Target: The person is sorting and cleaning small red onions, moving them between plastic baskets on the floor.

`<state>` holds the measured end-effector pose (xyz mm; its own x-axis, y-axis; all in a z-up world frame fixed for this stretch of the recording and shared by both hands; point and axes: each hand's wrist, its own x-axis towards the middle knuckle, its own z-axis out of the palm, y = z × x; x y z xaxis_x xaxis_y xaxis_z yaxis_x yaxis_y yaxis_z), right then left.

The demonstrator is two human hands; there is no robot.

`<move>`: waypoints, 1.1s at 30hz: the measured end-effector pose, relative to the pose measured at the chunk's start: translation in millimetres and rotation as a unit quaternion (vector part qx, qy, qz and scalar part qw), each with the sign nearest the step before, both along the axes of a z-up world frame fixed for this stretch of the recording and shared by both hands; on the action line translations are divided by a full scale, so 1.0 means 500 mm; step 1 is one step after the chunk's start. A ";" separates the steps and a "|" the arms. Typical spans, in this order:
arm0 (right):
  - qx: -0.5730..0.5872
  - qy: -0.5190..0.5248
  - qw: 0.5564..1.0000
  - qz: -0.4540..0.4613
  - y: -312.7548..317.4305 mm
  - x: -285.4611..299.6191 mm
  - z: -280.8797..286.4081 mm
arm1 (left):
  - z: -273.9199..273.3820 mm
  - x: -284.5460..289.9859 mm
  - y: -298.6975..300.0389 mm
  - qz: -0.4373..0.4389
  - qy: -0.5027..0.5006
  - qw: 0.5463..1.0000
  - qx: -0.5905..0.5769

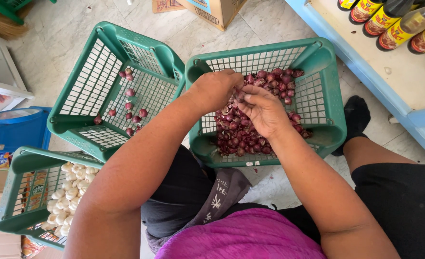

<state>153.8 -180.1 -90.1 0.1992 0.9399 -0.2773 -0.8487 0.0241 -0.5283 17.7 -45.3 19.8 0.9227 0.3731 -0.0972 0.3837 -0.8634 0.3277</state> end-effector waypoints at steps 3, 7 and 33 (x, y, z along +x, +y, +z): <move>-0.027 -0.041 0.998 -0.034 0.004 -0.006 0.007 | -0.002 -0.003 0.000 -0.002 0.000 1.000 -0.023; -0.029 -0.017 0.997 -0.066 0.009 0.004 -0.039 | -0.005 0.000 -0.001 -0.010 0.000 0.998 -0.054; -0.055 -0.171 0.984 -0.016 -0.004 0.001 0.009 | -0.025 0.004 -0.004 -0.055 -0.027 0.995 -0.080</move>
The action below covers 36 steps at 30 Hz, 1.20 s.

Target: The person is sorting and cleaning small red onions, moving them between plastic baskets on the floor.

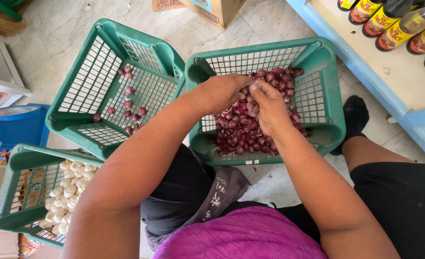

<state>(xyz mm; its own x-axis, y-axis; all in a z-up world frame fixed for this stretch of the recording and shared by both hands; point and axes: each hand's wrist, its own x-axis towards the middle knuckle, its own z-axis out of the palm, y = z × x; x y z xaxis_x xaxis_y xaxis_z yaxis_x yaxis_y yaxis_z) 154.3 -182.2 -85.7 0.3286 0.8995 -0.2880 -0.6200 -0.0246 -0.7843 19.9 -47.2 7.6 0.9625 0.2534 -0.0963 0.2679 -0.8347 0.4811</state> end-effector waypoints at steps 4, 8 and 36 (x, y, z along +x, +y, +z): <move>0.050 -0.010 0.999 0.004 0.001 0.007 -0.022 | 0.014 -0.001 -0.008 0.009 0.003 1.000 -0.012; 0.025 0.005 0.999 -0.021 0.004 -0.004 0.005 | 0.010 -0.001 -0.002 0.011 -0.010 0.999 -0.051; -0.292 -0.663 0.576 0.377 -0.090 -0.037 -0.313 | 0.019 -0.451 0.239 0.433 0.215 0.872 0.077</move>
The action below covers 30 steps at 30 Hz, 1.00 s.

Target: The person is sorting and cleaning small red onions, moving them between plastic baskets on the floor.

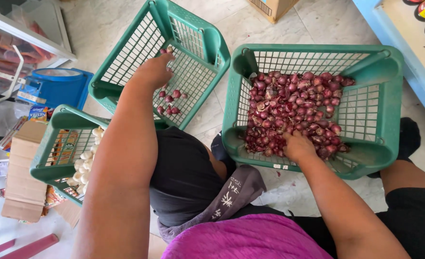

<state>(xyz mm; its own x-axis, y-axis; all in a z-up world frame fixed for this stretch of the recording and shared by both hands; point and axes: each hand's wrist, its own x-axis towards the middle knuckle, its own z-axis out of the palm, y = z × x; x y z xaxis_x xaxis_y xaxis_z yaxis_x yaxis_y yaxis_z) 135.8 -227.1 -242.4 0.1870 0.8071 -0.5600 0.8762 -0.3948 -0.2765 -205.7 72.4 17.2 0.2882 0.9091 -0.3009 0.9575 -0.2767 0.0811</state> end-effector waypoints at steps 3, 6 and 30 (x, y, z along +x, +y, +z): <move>-0.114 0.006 0.993 0.006 0.012 -0.028 0.103 | 0.046 0.064 -0.037 0.067 -0.066 0.993 -0.078; 0.028 0.015 0.999 0.044 -0.016 0.018 -0.135 | 0.035 0.092 -0.032 -0.008 -0.116 0.987 -0.114; 0.191 0.759 0.488 -0.385 0.051 0.102 0.290 | -0.032 0.435 -0.164 -0.403 -0.177 0.895 -0.073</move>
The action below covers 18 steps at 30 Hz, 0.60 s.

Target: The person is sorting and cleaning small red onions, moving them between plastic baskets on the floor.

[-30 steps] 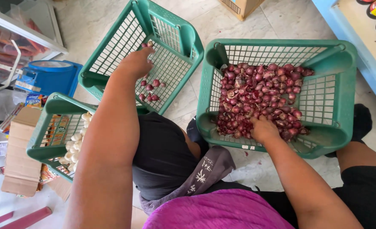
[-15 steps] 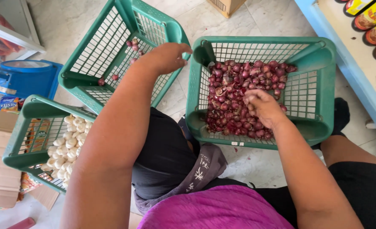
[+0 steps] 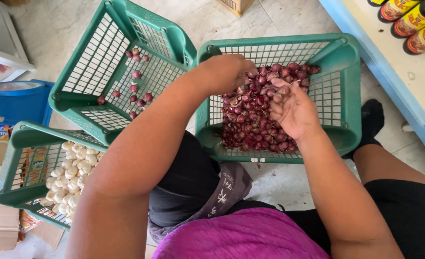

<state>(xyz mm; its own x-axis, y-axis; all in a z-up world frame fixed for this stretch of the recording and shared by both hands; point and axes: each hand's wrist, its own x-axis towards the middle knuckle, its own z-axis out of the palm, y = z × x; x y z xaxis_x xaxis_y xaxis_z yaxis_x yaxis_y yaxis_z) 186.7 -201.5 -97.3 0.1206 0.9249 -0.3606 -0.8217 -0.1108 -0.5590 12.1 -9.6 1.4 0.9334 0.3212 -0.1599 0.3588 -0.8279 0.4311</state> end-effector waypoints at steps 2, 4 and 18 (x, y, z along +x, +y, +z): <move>0.017 0.012 1.000 0.001 -0.004 0.005 -0.007 | 0.009 0.027 -0.026 -0.026 -0.014 1.000 -0.004; 0.034 0.022 0.999 0.002 -0.006 0.007 -0.007 | 0.020 0.050 -0.049 -0.052 -0.029 0.998 -0.008; 0.034 0.004 0.995 -0.094 -0.006 -0.043 -0.005 | 0.029 0.110 -0.116 -0.059 0.016 0.995 0.074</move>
